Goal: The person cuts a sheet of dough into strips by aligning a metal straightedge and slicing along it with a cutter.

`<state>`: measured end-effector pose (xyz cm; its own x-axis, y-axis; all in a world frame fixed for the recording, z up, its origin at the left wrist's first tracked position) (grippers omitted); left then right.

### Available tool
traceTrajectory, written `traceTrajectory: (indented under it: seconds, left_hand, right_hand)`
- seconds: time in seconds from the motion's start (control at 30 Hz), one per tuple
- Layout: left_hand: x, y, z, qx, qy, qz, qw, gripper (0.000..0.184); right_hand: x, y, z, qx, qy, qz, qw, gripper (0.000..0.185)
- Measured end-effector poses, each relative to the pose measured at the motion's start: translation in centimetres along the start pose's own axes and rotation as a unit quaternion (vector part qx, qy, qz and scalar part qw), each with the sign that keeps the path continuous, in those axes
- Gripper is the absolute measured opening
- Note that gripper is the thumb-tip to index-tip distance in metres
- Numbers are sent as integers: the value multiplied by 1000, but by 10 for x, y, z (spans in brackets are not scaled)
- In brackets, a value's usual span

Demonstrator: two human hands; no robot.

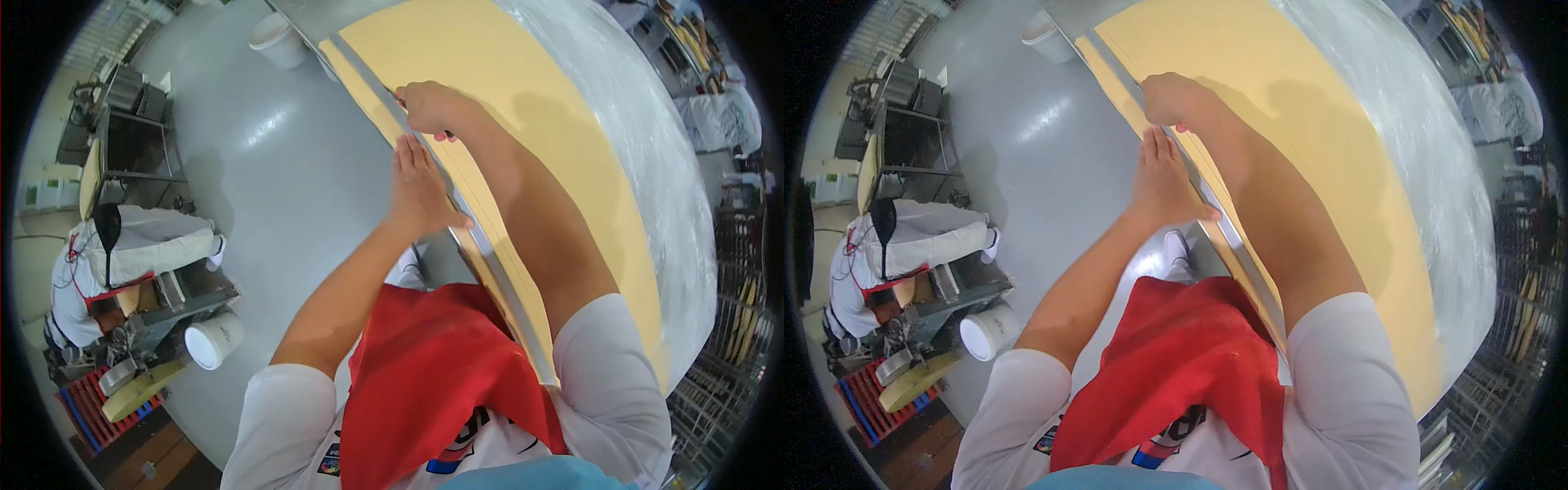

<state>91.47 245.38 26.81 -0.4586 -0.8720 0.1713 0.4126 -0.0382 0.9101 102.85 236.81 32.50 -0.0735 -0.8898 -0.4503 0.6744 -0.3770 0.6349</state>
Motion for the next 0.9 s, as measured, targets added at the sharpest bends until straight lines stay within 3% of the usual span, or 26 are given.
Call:
traceTrajectory:
  seconds: [0.03, 0.1, 0.23, 0.3, 0.37, 0.47, 0.6, 0.7, 0.77, 0.9]
  left_hand:
    - [-2, -6, -3, -7, -4, -9, 1000, 145]
    - [-4, -9, -7, 93, -66, 34, 993, 138]
    - [-3, -4, -22, -19, -42, -11, 999, 134]
    - [-14, -22, -32, 32, -15, -119, 992, 154]
    - [0, -5, -14, 10, -7, -112, 994, 153]
    - [2, 1, 4, -11, 10, -105, 994, 153]
    - [6, 6, 14, -58, 17, -112, 992, 152]
    - [19, -2, 23, -46, 11, -120, 992, 151]
    - [49, -18, 66, -31, -15, -119, 992, 150]
    - [87, -73, 118, 22, -5, -96, 995, 149]
  right_hand:
    - [5, -8, 14, 0, 2, 7, 1000, 45]
    - [21, -26, 39, 3, 5, 4, 1000, 42]
    - [57, -64, 82, 5, 30, 38, 999, 44]
    - [79, -97, 111, 8, 41, 64, 997, 47]
    - [97, -131, 156, 112, 85, 40, 989, 55]
    - [98, -163, 235, 65, 33, 22, 997, 62]
    - [100, -189, 270, 64, -1, 8, 998, 65]
    - [102, -181, 273, 92, 16, 5, 996, 63]
    - [91, -196, 278, 120, 45, 51, 990, 40]
    - [90, -219, 276, 148, 63, 60, 985, 36]
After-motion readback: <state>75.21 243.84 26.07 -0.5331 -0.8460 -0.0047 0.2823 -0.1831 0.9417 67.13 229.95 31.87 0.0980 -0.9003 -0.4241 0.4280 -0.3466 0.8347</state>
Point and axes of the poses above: each hand's wrist, its own z-axis away from the middle knuckle, its own y-axis out of the back of the hand, x = y × z, the point moved 3 cm from there along -z, towards the middle knuckle, and after that the axes turned 9 degrees about -x, right-handed, at the moved point
